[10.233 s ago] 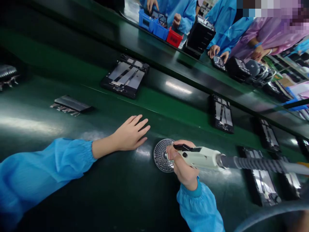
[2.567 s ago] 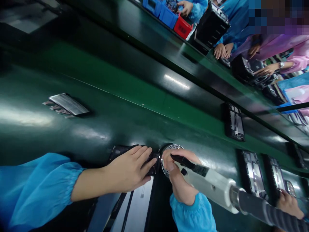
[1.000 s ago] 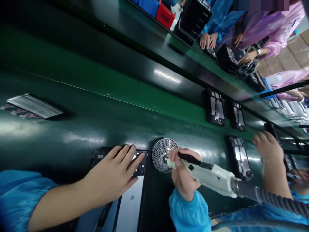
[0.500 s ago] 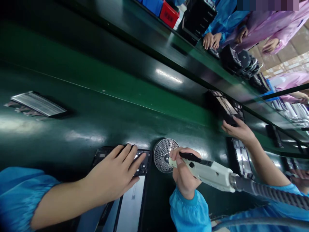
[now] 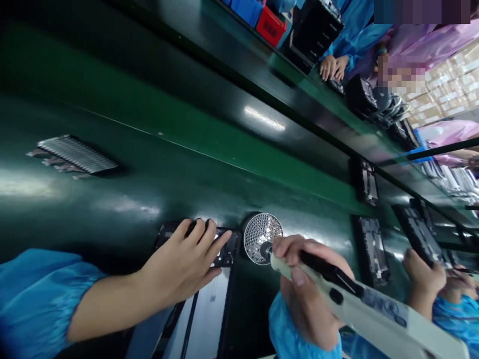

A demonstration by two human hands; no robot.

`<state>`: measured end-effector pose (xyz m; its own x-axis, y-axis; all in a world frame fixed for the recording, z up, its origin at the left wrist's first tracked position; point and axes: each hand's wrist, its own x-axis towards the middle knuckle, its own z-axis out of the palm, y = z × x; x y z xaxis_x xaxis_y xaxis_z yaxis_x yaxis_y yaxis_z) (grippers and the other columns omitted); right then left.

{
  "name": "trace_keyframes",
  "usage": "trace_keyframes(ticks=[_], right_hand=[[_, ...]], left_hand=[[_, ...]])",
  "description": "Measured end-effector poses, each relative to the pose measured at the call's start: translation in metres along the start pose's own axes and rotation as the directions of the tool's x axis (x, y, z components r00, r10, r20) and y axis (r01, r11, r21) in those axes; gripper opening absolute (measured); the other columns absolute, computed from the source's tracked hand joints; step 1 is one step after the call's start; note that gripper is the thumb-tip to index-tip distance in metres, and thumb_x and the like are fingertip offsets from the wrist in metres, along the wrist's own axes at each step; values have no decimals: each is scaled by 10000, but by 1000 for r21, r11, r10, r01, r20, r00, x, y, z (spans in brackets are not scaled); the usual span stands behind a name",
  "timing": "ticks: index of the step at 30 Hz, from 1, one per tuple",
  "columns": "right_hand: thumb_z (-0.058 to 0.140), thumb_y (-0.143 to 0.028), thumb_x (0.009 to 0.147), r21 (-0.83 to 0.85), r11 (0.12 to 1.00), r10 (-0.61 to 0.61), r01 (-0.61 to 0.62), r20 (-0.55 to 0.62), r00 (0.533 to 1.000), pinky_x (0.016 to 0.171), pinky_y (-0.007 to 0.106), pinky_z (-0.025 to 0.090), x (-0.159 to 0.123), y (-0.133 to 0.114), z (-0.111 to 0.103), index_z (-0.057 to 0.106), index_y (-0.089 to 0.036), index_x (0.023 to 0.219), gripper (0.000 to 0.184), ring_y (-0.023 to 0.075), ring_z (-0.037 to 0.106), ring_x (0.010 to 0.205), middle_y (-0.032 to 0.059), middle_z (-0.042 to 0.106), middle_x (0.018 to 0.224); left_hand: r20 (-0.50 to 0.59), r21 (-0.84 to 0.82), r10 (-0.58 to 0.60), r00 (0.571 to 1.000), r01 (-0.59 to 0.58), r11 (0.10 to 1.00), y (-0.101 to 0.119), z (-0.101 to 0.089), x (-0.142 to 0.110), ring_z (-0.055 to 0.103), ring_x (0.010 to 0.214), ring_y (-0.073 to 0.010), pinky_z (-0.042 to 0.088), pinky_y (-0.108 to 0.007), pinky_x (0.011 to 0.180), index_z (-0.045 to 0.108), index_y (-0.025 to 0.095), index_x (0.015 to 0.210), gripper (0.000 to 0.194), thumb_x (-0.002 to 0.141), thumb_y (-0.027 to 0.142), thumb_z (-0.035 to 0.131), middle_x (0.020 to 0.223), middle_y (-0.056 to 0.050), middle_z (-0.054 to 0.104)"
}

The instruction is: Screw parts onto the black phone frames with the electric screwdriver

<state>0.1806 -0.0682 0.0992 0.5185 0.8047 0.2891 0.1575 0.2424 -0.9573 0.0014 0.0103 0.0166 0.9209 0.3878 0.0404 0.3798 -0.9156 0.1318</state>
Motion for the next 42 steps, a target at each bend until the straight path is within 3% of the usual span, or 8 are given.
trace_keyframes(ticks=[5,12,25,35,39,42], right_hand=[[604,-130,881,11,999,39,-41,163,986,688,400,515,-10,-1,25,645,-231,1146,287,164,579,631,-24,569,665],[571,-77,895,-39,999,22,-14,220,975,641,385,499,-17,10,38,649,-222,1125,283,149,542,600,-27,550,657],[575,-82,887,-71,997,43,-27,232,972,605,373,492,-18,10,39,661,-222,1096,266,160,551,589,-14,559,648],[608,-91,839,-49,996,88,-81,168,982,658,398,517,-23,16,40,649,-209,961,175,143,544,565,-27,552,649],[609,-88,845,-26,996,88,-85,160,983,674,401,508,-23,18,39,656,-213,967,181,143,540,576,-27,542,650],[599,-80,854,-21,997,81,-78,211,974,675,391,503,-21,19,38,663,-224,1006,218,143,536,582,-32,540,637]], left_hand=[[-8,-1,3,1000,-3,1000,-1,0,1,605,1096,-393,474,-548,920,486,157,1487,673,970,586,453,1245,-207,649],[-17,-43,-6,1000,5,999,1,-1,1,596,1094,-394,460,-557,927,508,143,1468,664,975,583,448,1229,-207,646],[10,-45,10,1000,-10,999,1,-2,3,592,1099,-400,458,-567,919,487,141,1480,660,983,571,425,1249,-212,638],[33,-56,8,999,-6,998,1,-4,3,593,1121,-394,473,-557,931,485,148,1484,665,978,578,449,1259,-194,645],[-6,-50,5,1000,-5,999,1,-4,4,617,1102,-391,489,-543,913,525,137,1453,651,970,571,484,1239,-201,664],[-107,-22,60,992,-63,998,0,-1,4,644,1078,-406,499,-530,888,642,75,1321,567,963,502,537,1202,-244,680]])
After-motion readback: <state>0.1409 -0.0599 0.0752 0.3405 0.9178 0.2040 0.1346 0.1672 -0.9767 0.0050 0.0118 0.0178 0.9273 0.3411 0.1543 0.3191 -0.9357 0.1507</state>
